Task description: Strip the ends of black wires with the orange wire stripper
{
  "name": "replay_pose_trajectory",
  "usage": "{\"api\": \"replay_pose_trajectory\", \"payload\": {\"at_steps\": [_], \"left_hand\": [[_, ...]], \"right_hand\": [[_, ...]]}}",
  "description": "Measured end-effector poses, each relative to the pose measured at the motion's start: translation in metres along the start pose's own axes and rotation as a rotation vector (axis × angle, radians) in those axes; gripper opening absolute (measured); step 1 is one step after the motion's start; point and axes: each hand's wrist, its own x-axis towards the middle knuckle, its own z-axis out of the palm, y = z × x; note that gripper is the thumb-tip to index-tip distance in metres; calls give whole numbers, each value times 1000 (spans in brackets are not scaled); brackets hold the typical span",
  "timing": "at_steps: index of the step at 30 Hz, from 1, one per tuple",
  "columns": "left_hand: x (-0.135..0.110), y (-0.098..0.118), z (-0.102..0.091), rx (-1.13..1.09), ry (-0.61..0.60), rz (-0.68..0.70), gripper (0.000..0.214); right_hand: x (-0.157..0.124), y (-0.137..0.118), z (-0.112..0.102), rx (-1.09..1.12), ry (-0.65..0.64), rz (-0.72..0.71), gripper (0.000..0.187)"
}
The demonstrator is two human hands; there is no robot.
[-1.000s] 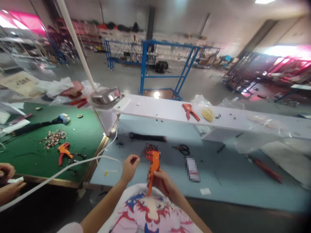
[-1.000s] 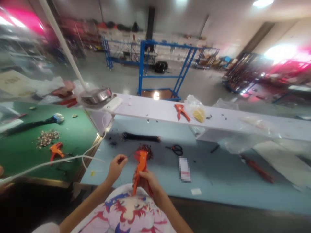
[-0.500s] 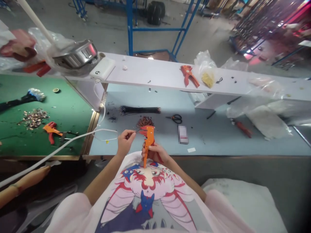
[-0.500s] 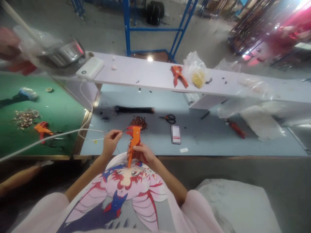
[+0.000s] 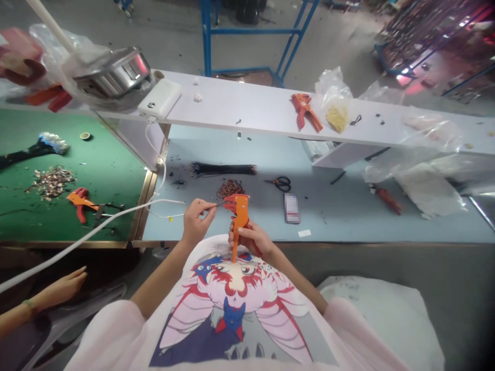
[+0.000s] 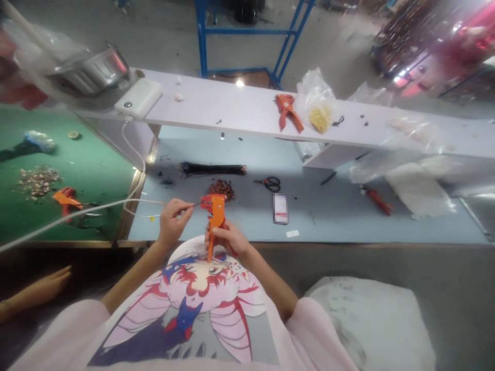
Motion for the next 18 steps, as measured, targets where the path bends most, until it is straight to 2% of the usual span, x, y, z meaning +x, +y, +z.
{"api": "replay_pose_trajectory", "payload": {"at_steps": [7,11,18], "left_hand": [[1,-1,-4,22,-12,37,9],[0,0,-6,17,-58,49,11],[0,4,-8,61,-60,90,13]], "right_hand": [[-3,-4,-1,-115,25,14,27],[-4,-7,-2,-192,5,-1,25],[-4,-9,0,-280,-32,-17,24]]}}
